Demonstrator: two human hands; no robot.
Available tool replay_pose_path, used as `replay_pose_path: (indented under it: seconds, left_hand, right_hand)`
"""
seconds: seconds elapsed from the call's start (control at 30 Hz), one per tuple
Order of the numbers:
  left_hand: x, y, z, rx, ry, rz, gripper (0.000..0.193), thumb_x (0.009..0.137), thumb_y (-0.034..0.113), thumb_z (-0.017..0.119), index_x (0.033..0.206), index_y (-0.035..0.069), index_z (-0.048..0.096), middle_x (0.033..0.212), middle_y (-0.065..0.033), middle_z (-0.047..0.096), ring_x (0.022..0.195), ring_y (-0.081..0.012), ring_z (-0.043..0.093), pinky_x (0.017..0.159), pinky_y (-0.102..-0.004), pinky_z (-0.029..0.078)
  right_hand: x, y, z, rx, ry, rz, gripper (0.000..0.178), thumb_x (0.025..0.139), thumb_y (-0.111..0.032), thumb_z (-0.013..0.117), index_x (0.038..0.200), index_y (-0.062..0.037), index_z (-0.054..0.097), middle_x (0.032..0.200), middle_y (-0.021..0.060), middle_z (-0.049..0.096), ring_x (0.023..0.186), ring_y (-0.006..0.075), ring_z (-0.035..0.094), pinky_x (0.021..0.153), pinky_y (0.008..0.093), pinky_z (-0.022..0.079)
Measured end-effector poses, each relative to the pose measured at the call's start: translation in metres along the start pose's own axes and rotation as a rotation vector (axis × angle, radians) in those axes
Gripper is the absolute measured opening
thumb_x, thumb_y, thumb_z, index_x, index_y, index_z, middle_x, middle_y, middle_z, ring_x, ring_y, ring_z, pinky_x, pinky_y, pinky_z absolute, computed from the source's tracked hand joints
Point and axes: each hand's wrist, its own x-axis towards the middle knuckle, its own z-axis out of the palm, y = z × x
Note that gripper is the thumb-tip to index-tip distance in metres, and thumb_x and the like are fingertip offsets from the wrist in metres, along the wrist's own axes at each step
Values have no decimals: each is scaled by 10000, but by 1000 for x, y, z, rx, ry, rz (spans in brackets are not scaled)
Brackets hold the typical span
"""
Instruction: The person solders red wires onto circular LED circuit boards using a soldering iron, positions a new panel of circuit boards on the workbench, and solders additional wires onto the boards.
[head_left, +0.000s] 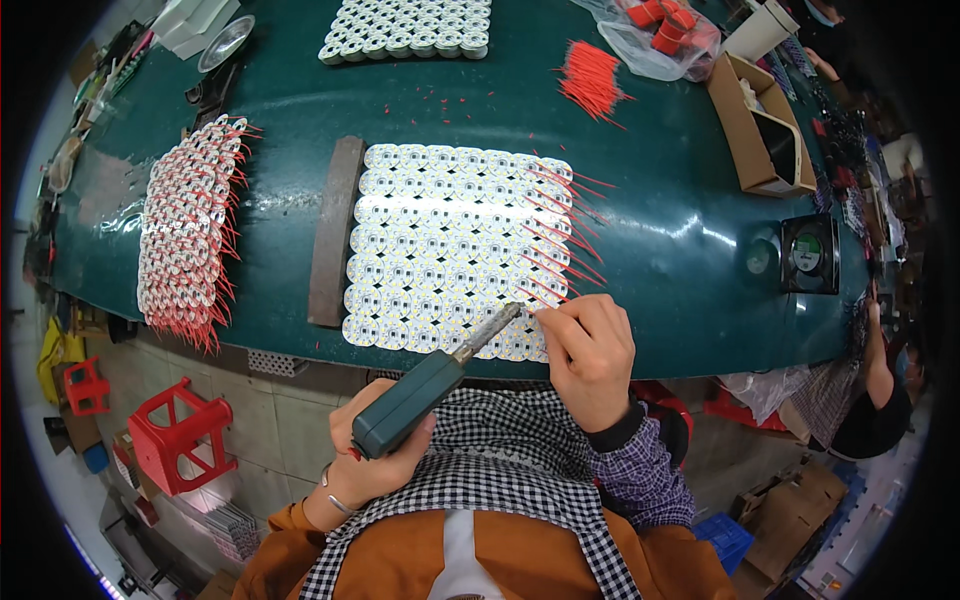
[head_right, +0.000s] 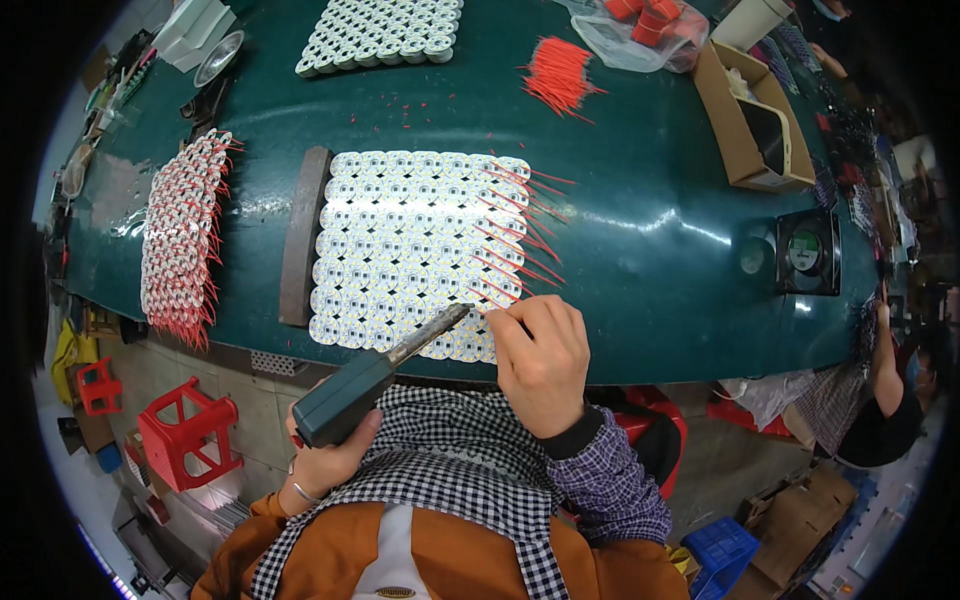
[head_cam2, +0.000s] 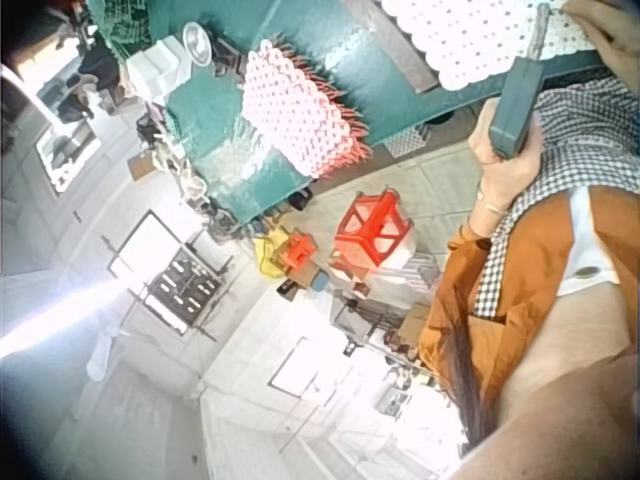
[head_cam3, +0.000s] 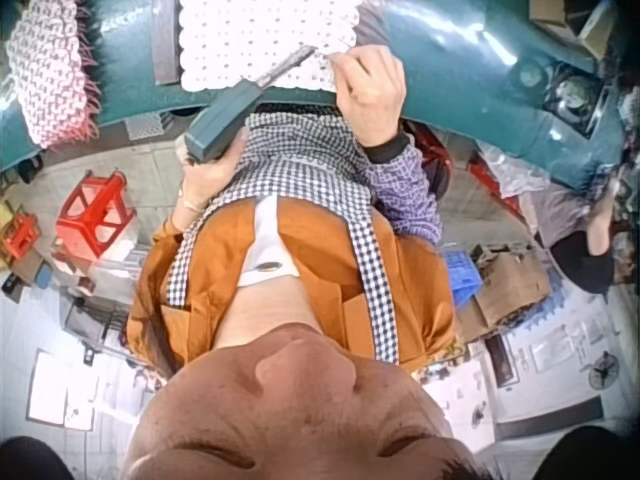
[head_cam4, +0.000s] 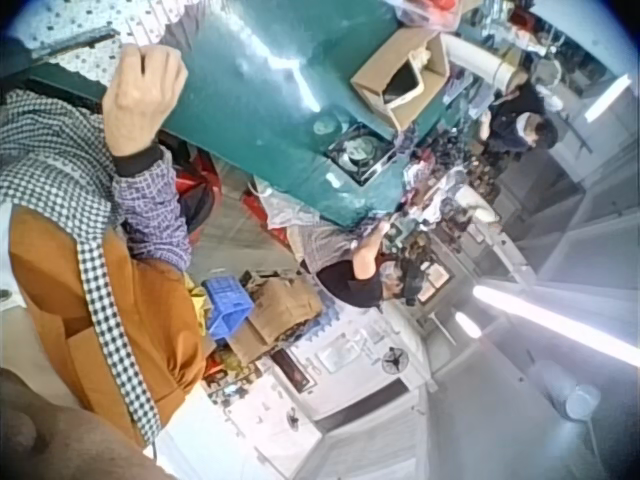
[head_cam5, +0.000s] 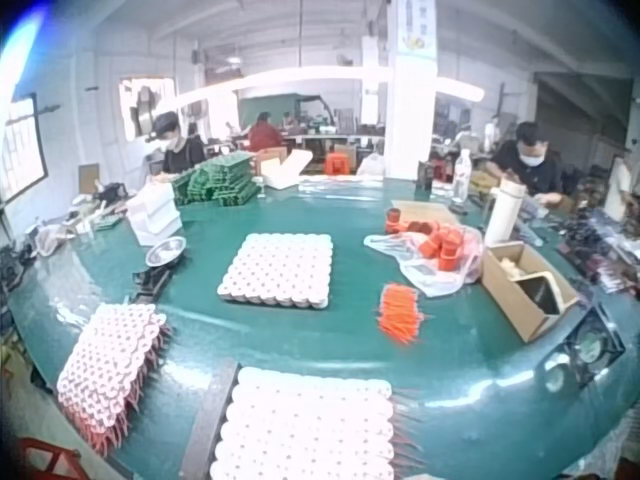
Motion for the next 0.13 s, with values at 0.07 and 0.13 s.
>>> replay_pose_path:
  seconds: [0.07,0.13]
  left_hand:
    - [-1,0,1,-4,-5,-2,175,759,-32,758,922,-45,694,837,-97,663,644,-160,625,566,-270,487]
    - [-1,0,0,-7,-10,-4,171,762,-30,758,920,-44,694,839,-96,664,644,-159,625,567,-269,486]
  right_hand:
    - [0,0,0,-2,-3,4,182,748,22,733,912,-48,696,825,39,590,819,232,603,752,377,461]
    - [0,-1,-1,-3,-14,10,191,751,21,730,924,-52,697,826,44,592,829,238,607,752,380,462]
